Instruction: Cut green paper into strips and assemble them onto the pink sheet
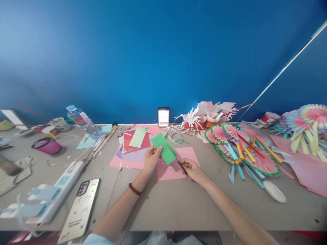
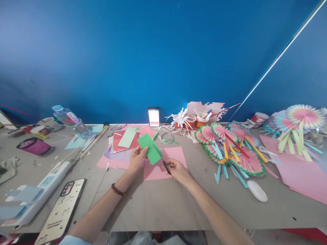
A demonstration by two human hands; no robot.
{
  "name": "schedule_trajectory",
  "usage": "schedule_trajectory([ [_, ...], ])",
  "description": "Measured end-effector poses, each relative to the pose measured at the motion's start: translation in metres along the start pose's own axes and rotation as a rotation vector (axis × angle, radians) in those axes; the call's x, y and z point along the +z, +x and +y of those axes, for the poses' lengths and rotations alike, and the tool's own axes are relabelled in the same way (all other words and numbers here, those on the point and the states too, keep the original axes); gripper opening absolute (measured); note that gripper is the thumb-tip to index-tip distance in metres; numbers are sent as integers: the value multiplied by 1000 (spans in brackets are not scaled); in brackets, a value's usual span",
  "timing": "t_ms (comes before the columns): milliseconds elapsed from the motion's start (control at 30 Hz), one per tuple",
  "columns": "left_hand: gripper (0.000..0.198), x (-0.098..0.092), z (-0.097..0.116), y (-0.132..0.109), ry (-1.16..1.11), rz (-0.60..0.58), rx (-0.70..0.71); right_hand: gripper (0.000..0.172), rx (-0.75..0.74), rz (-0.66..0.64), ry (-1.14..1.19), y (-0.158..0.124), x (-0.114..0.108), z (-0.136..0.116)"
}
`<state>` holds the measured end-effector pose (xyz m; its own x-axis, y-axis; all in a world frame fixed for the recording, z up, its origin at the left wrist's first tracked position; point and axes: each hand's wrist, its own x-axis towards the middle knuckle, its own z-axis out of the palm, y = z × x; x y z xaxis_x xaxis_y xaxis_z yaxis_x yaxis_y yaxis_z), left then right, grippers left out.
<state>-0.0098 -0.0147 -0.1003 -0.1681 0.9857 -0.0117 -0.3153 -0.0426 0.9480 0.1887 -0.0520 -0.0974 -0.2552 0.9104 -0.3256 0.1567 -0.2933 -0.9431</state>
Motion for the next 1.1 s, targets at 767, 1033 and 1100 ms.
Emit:
schedule_trajectory([
  [767,43,2,3,-1,-24,7,-12,39,-13,15,-3,2,-1,2],
  [1033,46,0,0,2,-20,7,-24,34,-25,-5,-45,1,-1,6],
  [1100,47,0,1,2,-16,7,-19,33,-20,0,-45,-1,0,3],
])
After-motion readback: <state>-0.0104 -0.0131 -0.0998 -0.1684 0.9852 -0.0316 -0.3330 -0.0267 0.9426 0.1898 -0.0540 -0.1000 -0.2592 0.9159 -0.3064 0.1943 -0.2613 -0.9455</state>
